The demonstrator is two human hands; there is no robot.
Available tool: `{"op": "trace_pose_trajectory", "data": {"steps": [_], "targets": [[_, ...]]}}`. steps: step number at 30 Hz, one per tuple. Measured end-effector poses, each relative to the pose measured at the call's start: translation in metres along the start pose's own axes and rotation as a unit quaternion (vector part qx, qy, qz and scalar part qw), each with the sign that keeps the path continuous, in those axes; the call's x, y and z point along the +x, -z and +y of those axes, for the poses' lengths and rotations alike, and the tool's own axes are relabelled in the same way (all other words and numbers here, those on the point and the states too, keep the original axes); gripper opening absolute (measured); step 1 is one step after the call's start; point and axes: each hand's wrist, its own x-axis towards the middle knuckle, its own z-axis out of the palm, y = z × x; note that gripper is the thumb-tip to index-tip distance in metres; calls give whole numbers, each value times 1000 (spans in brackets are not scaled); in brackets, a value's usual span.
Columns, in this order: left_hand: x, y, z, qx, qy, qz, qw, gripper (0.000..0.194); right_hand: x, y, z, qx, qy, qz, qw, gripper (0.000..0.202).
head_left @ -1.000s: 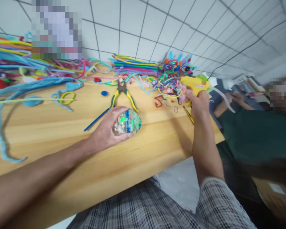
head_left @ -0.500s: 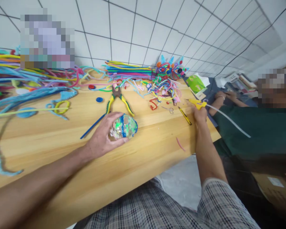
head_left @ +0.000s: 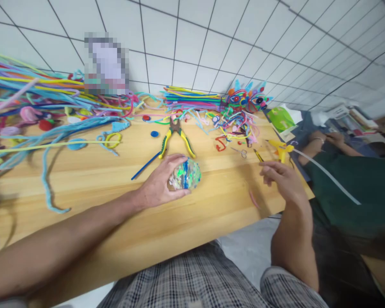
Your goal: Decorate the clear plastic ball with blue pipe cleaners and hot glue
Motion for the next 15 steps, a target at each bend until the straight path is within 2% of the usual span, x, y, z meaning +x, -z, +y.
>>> {"op": "trace_pose_trajectory", "data": {"steps": [2,4,7,9,11,13,15], "targets": [[0,0,-2,8,5,-1,1000,98,-14,-15,-35,184,10,-158,970,50],[0,2,-4,21,13,14,1000,99,-24,-30,-71,251,33,-228,940,38],[1,12,5,45,13,71,996,102,-40,-45,-114,252,100,-292,917,23],[1,21,23,56,-19,113,992,102,-56,-49,-132,229,165,-345,895,20],[-1,27,49,54,-81,126,987,101,-77,-54,-143,209,249,-375,868,21],[-4,26,77,19,-129,66,989,92,-101,-66,-151,180,360,-373,836,23],[-6,22,99,-59,-105,-56,991,86,-123,-87,-158,140,484,-345,792,18]]}}
